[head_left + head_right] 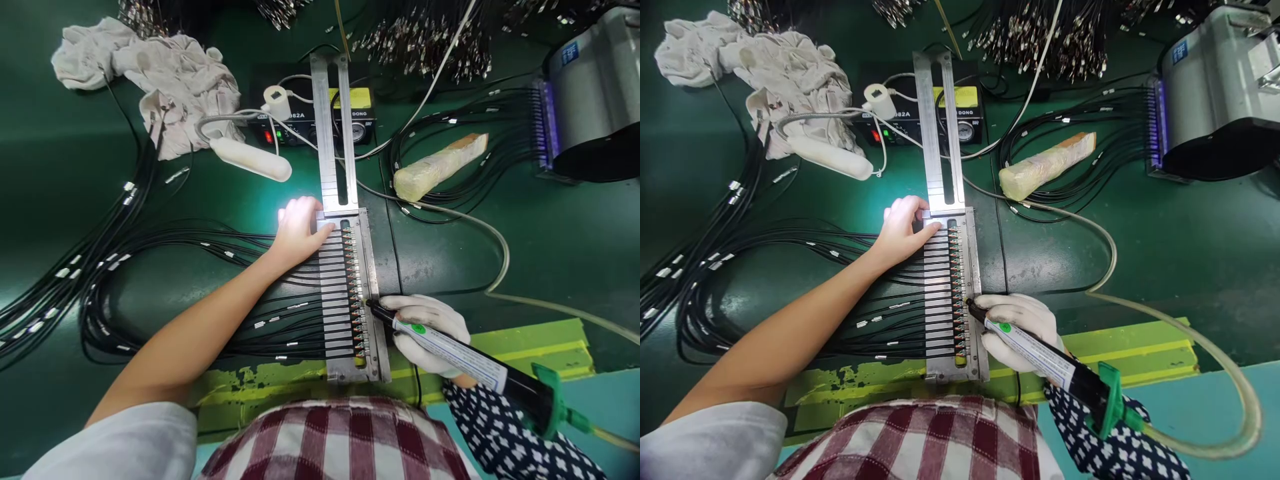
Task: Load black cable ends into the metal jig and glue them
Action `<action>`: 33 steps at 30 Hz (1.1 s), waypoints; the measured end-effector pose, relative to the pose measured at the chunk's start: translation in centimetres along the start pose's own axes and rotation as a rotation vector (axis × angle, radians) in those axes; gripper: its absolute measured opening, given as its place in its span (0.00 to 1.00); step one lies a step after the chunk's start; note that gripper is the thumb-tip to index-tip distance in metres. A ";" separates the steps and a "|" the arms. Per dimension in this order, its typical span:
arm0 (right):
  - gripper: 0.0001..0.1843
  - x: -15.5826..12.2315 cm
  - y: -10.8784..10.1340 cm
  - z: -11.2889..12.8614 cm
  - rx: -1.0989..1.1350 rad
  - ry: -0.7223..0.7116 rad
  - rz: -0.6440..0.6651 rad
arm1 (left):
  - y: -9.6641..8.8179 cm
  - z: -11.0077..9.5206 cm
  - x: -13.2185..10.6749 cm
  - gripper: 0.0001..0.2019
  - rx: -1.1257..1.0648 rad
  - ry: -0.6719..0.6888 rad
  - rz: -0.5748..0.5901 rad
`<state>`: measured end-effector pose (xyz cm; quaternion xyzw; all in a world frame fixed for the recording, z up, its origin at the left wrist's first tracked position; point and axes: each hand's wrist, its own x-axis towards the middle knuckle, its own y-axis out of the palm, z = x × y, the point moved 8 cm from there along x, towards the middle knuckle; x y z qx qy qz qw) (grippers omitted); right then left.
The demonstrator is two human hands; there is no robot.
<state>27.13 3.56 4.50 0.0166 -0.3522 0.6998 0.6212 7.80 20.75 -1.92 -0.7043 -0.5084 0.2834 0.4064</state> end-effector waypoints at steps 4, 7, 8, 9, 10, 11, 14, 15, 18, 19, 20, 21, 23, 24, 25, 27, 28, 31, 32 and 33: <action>0.10 -0.1 0.0 0.0 0.000 -0.017 0.002 | 0.0 0.0 0.0 0.12 0.009 -0.007 0.002; 0.10 -0.3 0.0 0.0 -0.029 -0.026 0.009 | 0.1 0.1 0.0 0.13 0.017 -0.006 0.002; 0.10 -0.4 0.0 0.0 -0.033 -0.028 0.009 | 0.1 0.1 0.0 0.13 0.018 -0.004 0.002; 0.10 -0.5 0.0 0.0 -0.030 -0.031 0.008 | 0.1 0.1 0.0 0.12 0.018 -0.002 0.001; 0.10 -0.5 0.0 0.0 -0.023 -0.034 0.005 | 0.1 0.2 0.0 0.12 0.017 0.000 -0.001; 0.11 -0.6 0.0 -0.1 -0.015 -0.034 0.001 | 0.1 0.2 0.0 0.12 0.016 0.003 -0.002; 0.11 -0.7 0.0 -0.1 0.012 -0.032 -0.015 | 0.1 0.2 0.0 0.12 0.012 0.004 0.000; 0.11 -0.7 0.0 -0.1 0.020 -0.032 -0.015 | 0.1 0.2 0.0 0.12 0.010 0.002 0.001; 0.12 -0.7 0.1 -0.1 0.030 -0.039 -0.009 | 0.1 0.2 0.0 0.12 0.007 -0.002 0.007; 0.12 -0.7 0.1 -0.1 0.024 -0.038 -0.005 | 0.1 0.3 0.0 0.12 0.007 -0.003 0.008; 0.11 -0.7 0.1 -0.1 0.018 -0.037 -0.004 | 0.1 0.3 0.0 0.12 0.007 -0.005 0.009; 0.11 -0.7 0.1 -0.1 0.012 -0.034 -0.005 | 0.1 0.3 0.0 0.12 0.007 -0.006 0.009; 0.11 -0.7 0.0 0.0 0.010 -0.036 -0.011 | 0.1 0.2 0.1 0.12 0.003 -0.005 0.009; 0.11 -0.7 0.0 0.0 0.015 -0.038 -0.013 | 0.1 0.2 0.1 0.12 0.001 -0.003 0.008; 0.12 -0.6 0.0 0.0 0.020 -0.037 -0.013 | 0.1 0.2 0.0 0.12 -0.002 -0.003 0.008; 0.12 -0.6 0.0 0.0 0.025 -0.038 -0.015 | 0.0 0.1 0.0 0.13 -0.003 -0.006 0.010; 0.12 -0.6 0.0 -0.1 0.025 -0.040 -0.016 | 0.1 0.2 0.0 0.13 -0.003 -0.009 0.011; 0.11 -0.5 -0.1 0.0 0.014 -0.046 -0.021 | 0.1 0.2 0.0 0.13 0.002 -0.010 0.011; 0.11 -0.4 -0.1 0.0 0.010 -0.046 -0.019 | 0.0 0.2 0.0 0.13 0.002 -0.008 0.008; 0.11 -0.4 0.0 -0.1 0.007 -0.043 -0.015 | 0.0 0.2 0.0 0.13 0.001 -0.006 0.005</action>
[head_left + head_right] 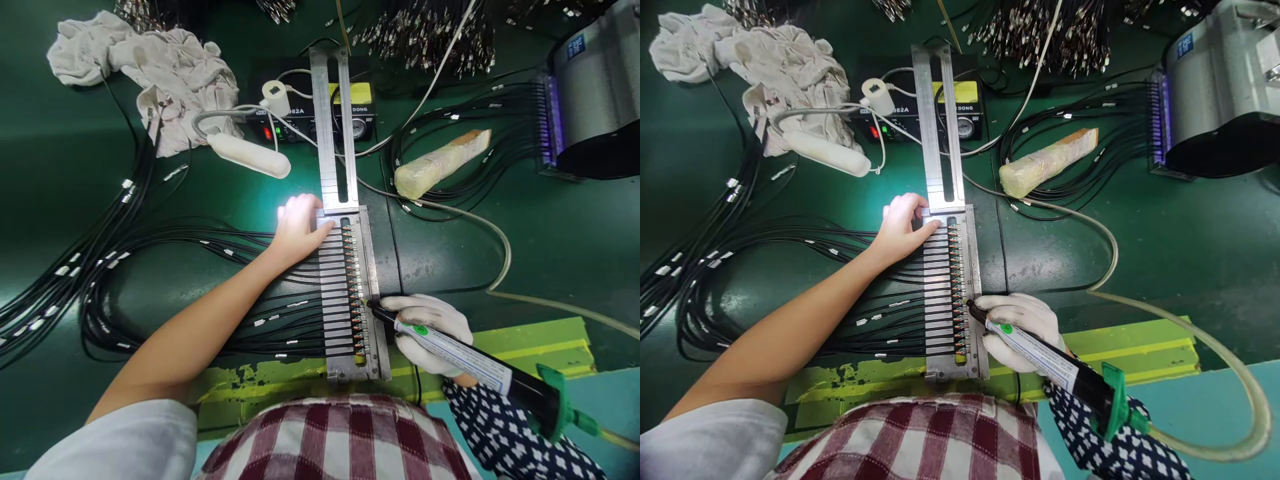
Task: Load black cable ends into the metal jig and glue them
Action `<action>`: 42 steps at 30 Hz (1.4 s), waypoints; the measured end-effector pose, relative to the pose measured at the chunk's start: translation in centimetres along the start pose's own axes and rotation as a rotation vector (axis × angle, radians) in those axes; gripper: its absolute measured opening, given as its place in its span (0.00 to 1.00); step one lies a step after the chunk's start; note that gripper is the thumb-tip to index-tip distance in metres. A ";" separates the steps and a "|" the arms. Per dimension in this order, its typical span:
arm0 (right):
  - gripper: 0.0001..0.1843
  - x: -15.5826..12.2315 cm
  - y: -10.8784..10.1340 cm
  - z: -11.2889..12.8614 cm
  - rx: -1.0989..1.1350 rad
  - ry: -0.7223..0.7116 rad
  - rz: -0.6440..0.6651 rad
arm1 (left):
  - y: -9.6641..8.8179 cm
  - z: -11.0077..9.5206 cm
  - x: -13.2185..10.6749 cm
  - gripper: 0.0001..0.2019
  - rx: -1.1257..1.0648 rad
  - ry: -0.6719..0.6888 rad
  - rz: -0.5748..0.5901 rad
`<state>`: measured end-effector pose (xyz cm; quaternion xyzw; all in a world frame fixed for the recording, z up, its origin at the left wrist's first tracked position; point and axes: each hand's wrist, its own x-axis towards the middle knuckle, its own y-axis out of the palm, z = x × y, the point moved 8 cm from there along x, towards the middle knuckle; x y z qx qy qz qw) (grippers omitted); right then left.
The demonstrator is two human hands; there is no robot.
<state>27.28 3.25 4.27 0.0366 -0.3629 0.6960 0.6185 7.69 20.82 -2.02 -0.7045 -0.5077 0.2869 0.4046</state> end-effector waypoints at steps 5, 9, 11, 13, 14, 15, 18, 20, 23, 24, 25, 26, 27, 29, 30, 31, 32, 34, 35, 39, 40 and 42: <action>0.12 0.0 0.2 -0.3 0.014 0.011 0.015 | 0.0 0.0 0.0 0.12 0.004 -0.006 0.011; 0.13 -0.4 0.1 -0.4 0.007 0.010 0.010 | 0.0 -0.1 0.0 0.12 -0.002 -0.003 0.008; 0.14 -0.7 -0.2 -0.2 -0.012 -0.009 -0.013 | -0.1 -0.1 0.0 0.13 0.001 -0.003 0.008; 0.15 -1.1 -0.4 0.1 -0.030 -0.025 -0.031 | 0.0 -0.1 0.0 0.13 0.006 -0.006 0.010; 0.15 -1.3 -0.4 0.2 -0.036 -0.025 -0.030 | 0.0 -0.1 0.0 0.13 0.007 -0.007 0.011; 0.15 -1.5 -0.3 0.3 -0.042 -0.022 -0.020 | 0.0 -0.1 0.0 0.13 0.006 -0.007 0.009; 0.13 -1.6 0.1 0.4 -0.047 -0.010 0.014 | 0.0 0.0 0.0 0.13 0.005 -0.009 0.006; 0.14 -1.5 0.1 0.5 -0.031 -0.023 0.007 | 0.0 -0.1 0.0 0.13 0.009 -0.009 0.005; 0.13 -1.3 0.1 0.4 0.000 -0.015 -0.003 | 0.0 -0.1 0.0 0.12 0.010 -0.014 0.007; 0.13 -1.2 0.2 0.3 0.004 -0.007 -0.001 | 0.0 0.0 0.0 0.12 0.010 -0.016 0.009; 0.13 -1.2 0.2 0.2 0.006 -0.002 -0.002 | 0.0 0.0 0.0 0.13 0.011 -0.018 0.011; 0.13 -1.2 0.1 0.2 0.005 -0.001 -0.006 | 0.1 0.0 0.0 0.13 0.013 -0.018 0.012; 0.13 -1.3 0.1 0.2 0.003 -0.003 -0.009 | 0.1 0.0 0.0 0.13 0.014 -0.016 0.013; 0.13 -1.3 0.1 0.3 -0.005 -0.003 -0.012 | 0.1 0.1 0.0 0.13 0.017 -0.015 0.013; 0.13 -1.3 0.1 0.2 -0.010 0.000 -0.010 | 0.1 0.1 0.0 0.13 0.018 -0.015 0.012; 0.13 -1.4 0.1 0.2 -0.013 0.001 -0.010 | 0.1 0.1 0.0 0.13 0.018 -0.016 0.012; 0.13 -1.4 0.1 0.2 -0.015 0.003 -0.009 | 0.1 0.1 0.0 0.13 0.017 -0.016 0.012; 0.13 -1.4 0.2 0.1 -0.011 0.001 -0.001 | 0.1 0.1 0.0 0.13 0.016 -0.018 0.011; 0.14 -1.4 0.2 0.1 -0.006 -0.002 0.004 | 0.1 0.0 0.0 0.13 0.016 -0.019 0.011; 0.14 -1.4 0.3 0.2 0.013 -0.018 0.014 | 0.0 0.0 0.0 0.13 0.015 -0.018 0.009; 0.14 -1.4 0.2 0.2 0.016 -0.019 0.015 | 0.0 -0.1 0.0 0.13 0.014 -0.016 0.008; 0.14 -1.4 0.2 0.3 0.018 -0.017 0.019 | 0.0 -0.1 0.0 0.13 0.013 -0.012 0.005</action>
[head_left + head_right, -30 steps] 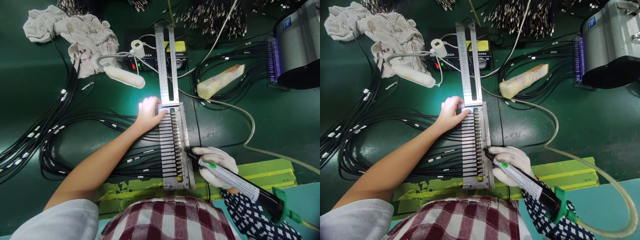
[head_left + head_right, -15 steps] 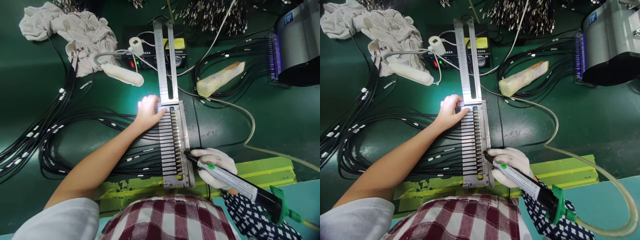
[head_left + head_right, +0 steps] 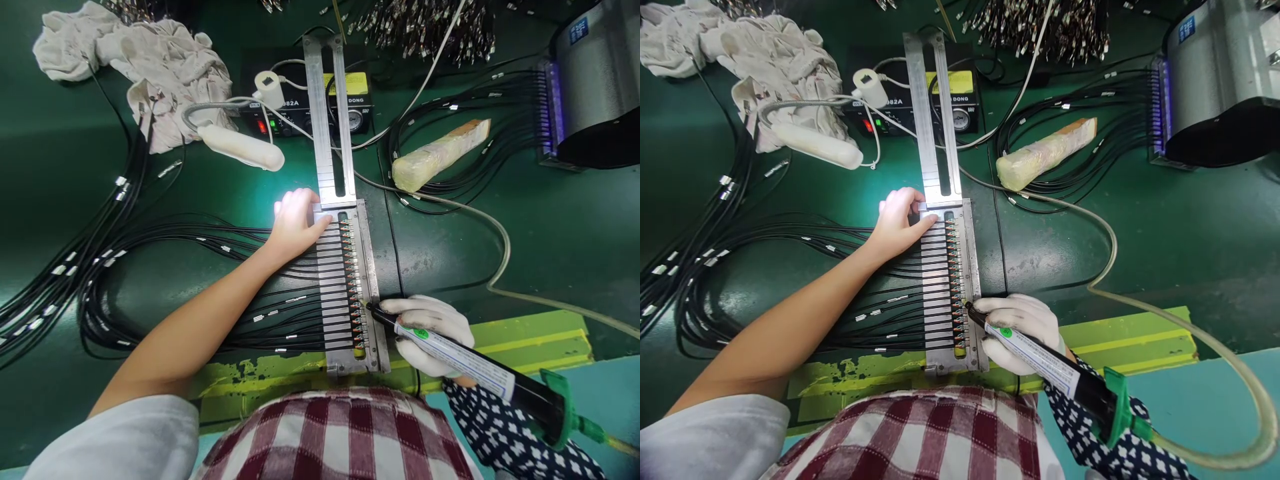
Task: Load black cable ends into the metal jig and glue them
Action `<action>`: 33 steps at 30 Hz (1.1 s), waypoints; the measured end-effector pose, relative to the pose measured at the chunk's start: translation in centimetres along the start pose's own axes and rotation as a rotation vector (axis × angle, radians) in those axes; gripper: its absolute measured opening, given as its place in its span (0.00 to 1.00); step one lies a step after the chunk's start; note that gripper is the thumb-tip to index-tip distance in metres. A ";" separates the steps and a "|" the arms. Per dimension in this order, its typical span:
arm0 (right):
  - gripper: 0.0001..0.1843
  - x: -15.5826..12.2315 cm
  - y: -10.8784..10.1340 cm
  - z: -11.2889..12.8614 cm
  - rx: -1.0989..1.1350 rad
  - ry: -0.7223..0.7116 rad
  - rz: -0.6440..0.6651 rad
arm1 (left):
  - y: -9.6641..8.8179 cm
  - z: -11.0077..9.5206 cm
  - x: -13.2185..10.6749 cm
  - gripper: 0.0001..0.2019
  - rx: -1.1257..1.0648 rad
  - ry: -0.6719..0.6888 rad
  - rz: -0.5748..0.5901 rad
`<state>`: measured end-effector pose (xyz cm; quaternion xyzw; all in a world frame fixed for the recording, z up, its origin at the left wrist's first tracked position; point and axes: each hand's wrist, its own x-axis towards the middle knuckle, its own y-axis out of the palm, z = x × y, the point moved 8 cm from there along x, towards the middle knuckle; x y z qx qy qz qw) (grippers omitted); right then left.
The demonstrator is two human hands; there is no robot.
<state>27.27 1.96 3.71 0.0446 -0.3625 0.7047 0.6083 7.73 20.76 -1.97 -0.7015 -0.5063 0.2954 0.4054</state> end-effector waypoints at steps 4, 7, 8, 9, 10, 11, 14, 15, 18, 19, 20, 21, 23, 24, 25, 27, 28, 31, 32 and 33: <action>0.13 0.2 -0.1 0.2 0.009 -0.009 -0.002 | 0.0 0.0 0.0 0.13 -0.003 0.001 -0.001; 0.13 0.2 -0.1 0.3 0.023 -0.021 -0.010 | 0.0 -0.1 0.0 0.13 -0.002 0.003 -0.003; 0.13 0.2 -0.1 0.3 0.023 -0.020 -0.012 | 0.0 -0.1 0.0 0.14 -0.001 0.003 -0.003; 0.13 0.2 -0.1 0.3 0.022 -0.018 -0.014 | 0.0 -0.1 0.0 0.14 0.000 0.002 -0.002; 0.13 0.2 -0.1 0.2 0.019 -0.016 -0.016 | 0.0 -0.1 0.0 0.14 0.001 0.002 0.000; 0.13 0.2 -0.1 0.2 0.015 -0.012 -0.015 | 0.0 0.0 0.0 0.14 0.003 0.001 0.001; 0.13 0.1 -0.1 0.1 0.013 -0.006 -0.014 | 0.0 0.0 0.0 0.14 0.002 0.003 -0.003; 0.13 0.1 -0.1 0.1 0.016 -0.007 -0.015 | 0.0 0.0 0.0 0.13 0.001 0.006 -0.007; 0.13 0.1 -0.2 0.2 0.025 -0.018 -0.025 | 0.0 0.0 0.0 0.13 0.004 0.007 -0.014; 0.13 0.1 -0.2 0.2 0.022 -0.017 -0.026 | 0.0 0.0 0.0 0.14 0.005 0.008 -0.014; 0.13 0.1 -0.2 0.1 0.017 -0.016 -0.026 | 0.0 0.0 0.0 0.14 0.005 0.008 -0.014; 0.13 0.1 -0.2 0.1 0.011 -0.014 -0.026 | 0.0 0.0 0.0 0.14 0.006 0.008 -0.013; 0.12 0.0 -0.2 0.1 0.000 -0.014 -0.020 | 0.0 0.1 0.0 0.13 0.004 0.011 -0.015; 0.12 0.0 -0.2 0.1 0.001 -0.014 -0.017 | 0.0 0.1 0.0 0.13 0.003 0.012 -0.016; 0.13 0.0 -0.2 0.1 0.006 -0.017 -0.017 | 0.0 0.1 0.0 0.13 0.004 0.012 -0.019; 0.13 0.0 -0.2 0.1 0.018 -0.019 -0.018 | 0.0 0.1 0.0 0.13 0.005 0.015 -0.024; 0.13 0.0 -0.2 0.1 0.023 -0.020 -0.021 | 0.0 0.1 0.0 0.13 0.005 0.015 -0.024; 0.13 0.0 -0.1 0.0 0.022 -0.015 -0.025 | 0.0 0.1 0.0 0.13 0.005 0.011 -0.016; 0.13 0.1 -0.1 0.0 0.022 -0.012 -0.025 | 0.0 0.1 0.0 0.13 0.007 0.009 -0.013; 0.13 0.1 -0.2 0.0 0.022 -0.009 -0.025 | 0.0 0.1 0.0 0.13 0.009 0.006 -0.010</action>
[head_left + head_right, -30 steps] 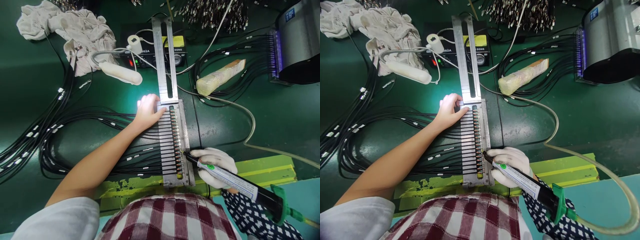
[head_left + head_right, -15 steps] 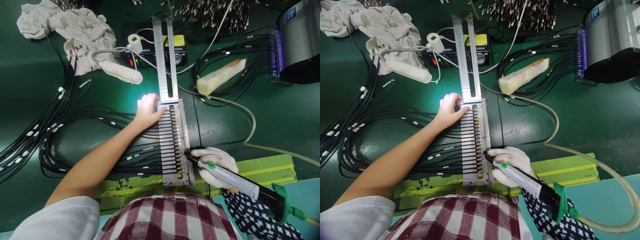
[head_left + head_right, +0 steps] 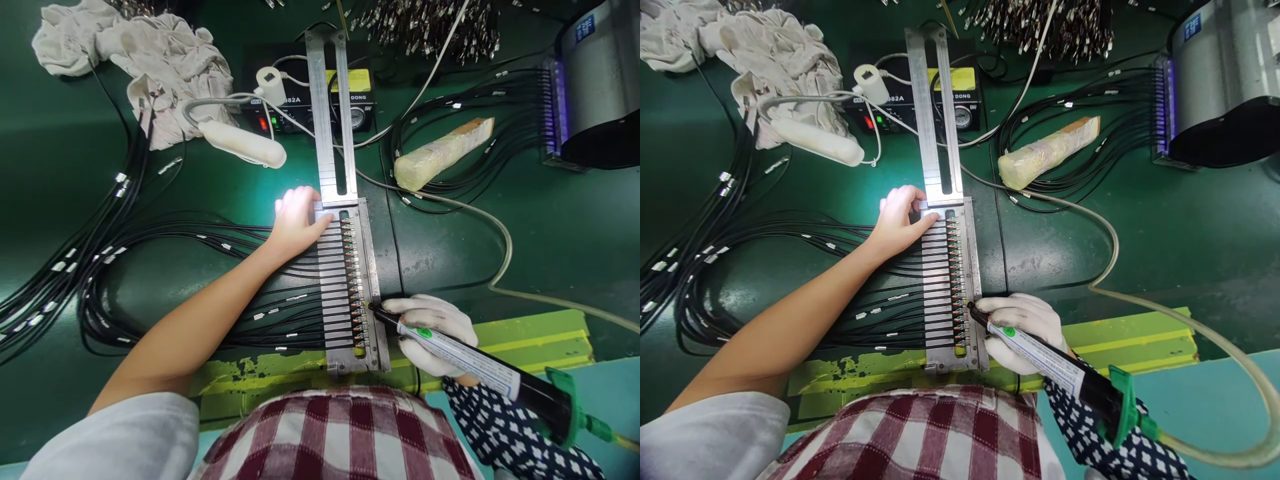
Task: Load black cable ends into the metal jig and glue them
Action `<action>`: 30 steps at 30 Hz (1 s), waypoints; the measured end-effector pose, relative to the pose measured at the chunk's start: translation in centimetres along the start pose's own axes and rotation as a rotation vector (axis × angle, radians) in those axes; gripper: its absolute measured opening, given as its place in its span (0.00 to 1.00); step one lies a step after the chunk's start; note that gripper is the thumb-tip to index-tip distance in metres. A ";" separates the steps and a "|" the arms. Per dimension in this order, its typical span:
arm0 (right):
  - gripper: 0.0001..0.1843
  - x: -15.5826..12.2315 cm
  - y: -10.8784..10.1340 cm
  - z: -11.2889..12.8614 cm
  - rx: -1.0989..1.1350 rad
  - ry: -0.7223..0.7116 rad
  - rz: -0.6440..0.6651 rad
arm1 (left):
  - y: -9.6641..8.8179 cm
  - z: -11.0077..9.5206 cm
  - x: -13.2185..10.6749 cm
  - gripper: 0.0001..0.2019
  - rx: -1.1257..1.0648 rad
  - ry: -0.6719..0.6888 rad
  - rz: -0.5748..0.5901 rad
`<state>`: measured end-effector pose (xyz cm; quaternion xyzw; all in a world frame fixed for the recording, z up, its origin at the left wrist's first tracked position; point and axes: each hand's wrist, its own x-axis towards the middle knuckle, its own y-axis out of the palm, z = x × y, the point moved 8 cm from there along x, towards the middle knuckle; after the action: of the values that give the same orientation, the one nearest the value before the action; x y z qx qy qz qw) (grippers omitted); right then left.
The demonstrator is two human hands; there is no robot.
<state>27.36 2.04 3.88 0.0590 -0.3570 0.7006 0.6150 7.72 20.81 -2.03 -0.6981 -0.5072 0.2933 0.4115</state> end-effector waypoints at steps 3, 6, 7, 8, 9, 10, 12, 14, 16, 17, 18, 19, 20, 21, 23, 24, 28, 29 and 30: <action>0.12 0.2 -0.1 0.1 -0.005 0.014 -0.004 | 0.0 0.0 0.0 0.13 0.003 -0.001 0.003; 0.11 0.4 -0.2 0.2 -0.013 0.021 -0.008 | 0.0 -0.1 0.0 0.14 -0.002 0.000 0.003; 0.11 0.5 -0.2 0.2 -0.016 0.023 -0.007 | -0.1 -0.1 0.0 0.14 -0.004 0.001 0.003; 0.11 0.5 -0.2 0.2 -0.020 0.025 -0.006 | -0.1 -0.1 0.0 0.14 -0.007 0.002 0.004; 0.11 0.5 -0.2 0.2 -0.024 0.027 -0.006 | -0.1 -0.1 0.0 0.14 -0.008 0.002 0.005; 0.11 0.6 -0.2 0.2 -0.026 0.030 -0.005 | -0.1 -0.1 0.0 0.14 -0.009 0.003 0.006; 0.11 0.6 -0.2 0.1 -0.020 0.030 -0.007 | -0.1 -0.1 0.0 0.14 -0.009 0.002 0.005; 0.11 0.5 -0.2 0.0 -0.010 0.026 -0.014 | -0.1 -0.1 0.0 0.14 -0.007 0.001 0.004; 0.11 0.5 -0.1 -0.1 -0.006 0.032 -0.013 | -0.1 -0.1 0.0 0.13 -0.007 0.002 0.002; 0.11 0.4 -0.1 -0.2 -0.007 0.036 -0.013 | -0.1 -0.1 0.0 0.14 -0.007 0.003 0.001; 0.11 0.4 -0.1 -0.2 -0.008 0.038 -0.012 | -0.1 -0.1 0.0 0.14 -0.008 0.004 0.000; 0.11 0.4 -0.1 -0.2 -0.010 0.038 -0.013 | -0.1 -0.1 0.0 0.14 -0.009 0.004 -0.002; 0.11 0.3 -0.1 -0.1 -0.011 0.039 -0.012 | -0.1 -0.1 0.0 0.13 -0.009 0.003 -0.002; 0.11 0.3 -0.1 -0.1 -0.013 0.040 -0.011 | -0.1 -0.1 0.0 0.13 -0.008 0.001 0.000; 0.11 0.2 -0.1 -0.2 -0.015 0.049 -0.008 | 0.0 0.0 0.0 0.13 -0.006 -0.002 0.002; 0.11 0.2 -0.1 -0.2 -0.017 0.053 -0.007 | 0.0 0.0 0.0 0.13 -0.006 -0.003 0.002; 0.11 0.4 -0.3 0.2 -0.029 0.022 -0.023 | 0.0 0.0 0.0 0.13 -0.007 -0.006 0.000; 0.11 0.4 -0.4 0.4 -0.034 0.008 -0.035 | 0.0 0.0 0.0 0.13 -0.008 -0.007 0.000; 0.11 0.4 -0.5 0.6 -0.039 -0.003 -0.052 | 0.0 0.0 0.0 0.13 -0.011 -0.008 0.000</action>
<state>27.50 2.02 4.76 0.0574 -0.3700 0.6771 0.6335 7.73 20.82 -1.97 -0.6991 -0.5104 0.2934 0.4057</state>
